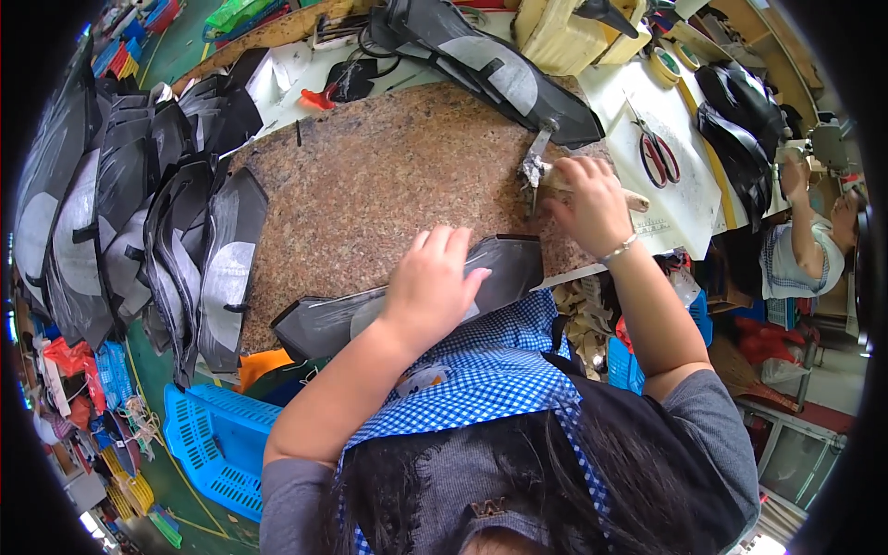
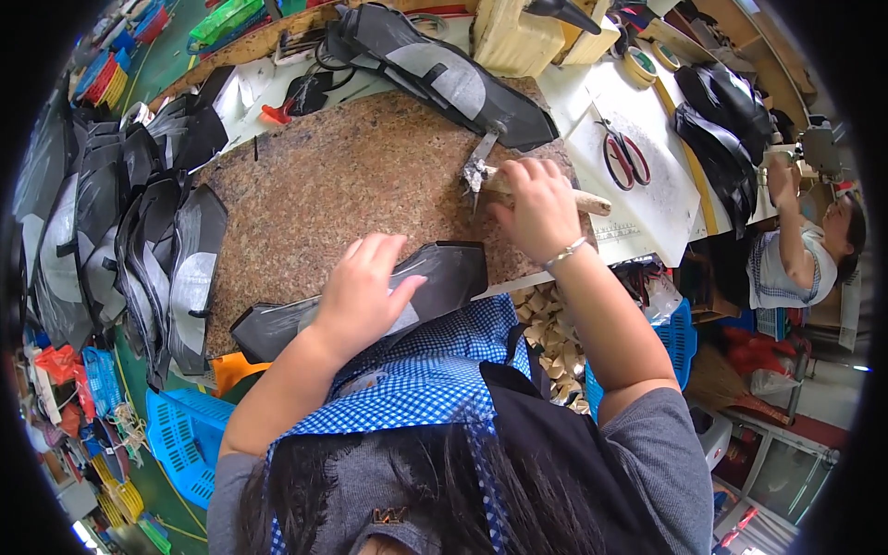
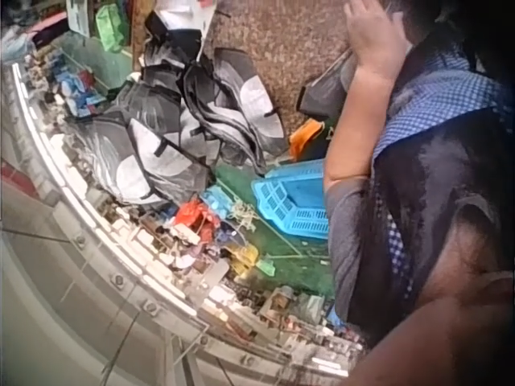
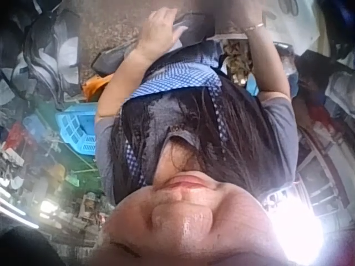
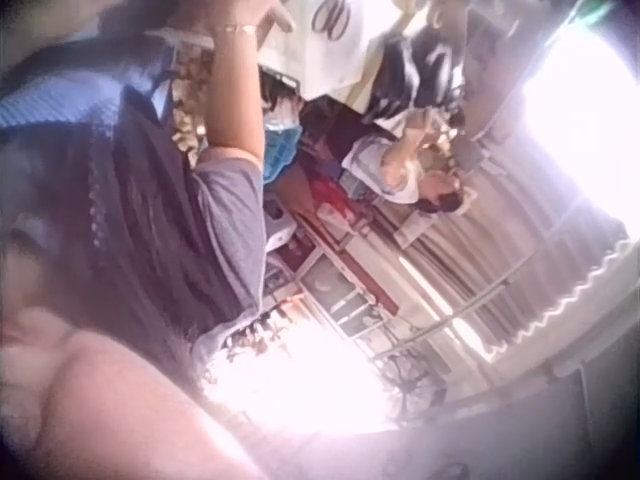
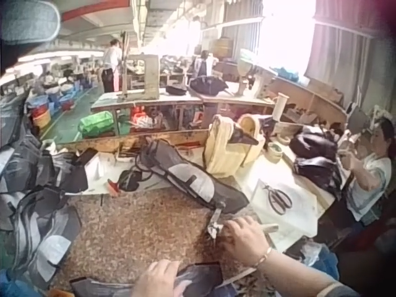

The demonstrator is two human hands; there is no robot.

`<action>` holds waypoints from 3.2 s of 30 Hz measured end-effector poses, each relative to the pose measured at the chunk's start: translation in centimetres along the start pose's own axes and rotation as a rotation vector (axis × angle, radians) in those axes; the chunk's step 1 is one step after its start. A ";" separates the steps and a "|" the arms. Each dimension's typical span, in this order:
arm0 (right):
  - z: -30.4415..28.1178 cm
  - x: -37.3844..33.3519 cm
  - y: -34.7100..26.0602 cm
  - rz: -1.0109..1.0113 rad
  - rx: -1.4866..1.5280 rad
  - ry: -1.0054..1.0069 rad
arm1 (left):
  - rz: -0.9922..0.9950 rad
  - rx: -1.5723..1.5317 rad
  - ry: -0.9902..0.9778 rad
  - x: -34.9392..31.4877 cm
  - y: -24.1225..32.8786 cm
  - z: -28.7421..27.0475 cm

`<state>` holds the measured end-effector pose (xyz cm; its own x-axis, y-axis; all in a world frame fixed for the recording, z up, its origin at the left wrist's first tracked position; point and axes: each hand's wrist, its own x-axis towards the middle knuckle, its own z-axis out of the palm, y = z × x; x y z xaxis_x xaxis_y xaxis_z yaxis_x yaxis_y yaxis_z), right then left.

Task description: Hammering pre-cut shoe upper components to flatten seams and prepare them for assembly.

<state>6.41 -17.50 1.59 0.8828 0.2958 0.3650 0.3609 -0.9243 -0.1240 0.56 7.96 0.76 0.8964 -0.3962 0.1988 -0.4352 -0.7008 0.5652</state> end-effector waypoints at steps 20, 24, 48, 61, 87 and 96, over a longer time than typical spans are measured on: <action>-5.5 -3.4 1.7 -0.005 0.495 -0.393 | 0.139 -0.054 -0.044 4.3 1.6 4.3; -5.9 -1.9 1.4 -0.023 0.448 -0.387 | 0.239 0.160 -0.079 4.1 2.4 3.6; -4.6 -2.9 -1.8 -0.082 0.284 -0.397 | 0.014 -0.019 -0.088 2.6 1.6 2.4; -4.1 -1.7 -1.6 -0.145 0.363 -0.406 | 0.089 -0.011 -0.056 1.2 1.0 1.4; -4.1 -2.9 -1.4 -0.069 0.365 -0.346 | 0.170 0.156 0.036 1.0 2.1 2.6; -3.4 -3.7 -2.6 -0.050 0.411 -0.360 | -0.079 -0.132 -0.111 0.3 0.2 0.3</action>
<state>1.19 -16.96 3.72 0.8825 0.4677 0.0498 0.4294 -0.7580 -0.4910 0.66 7.52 0.70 0.9094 -0.4110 0.0638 -0.3420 -0.6516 0.6771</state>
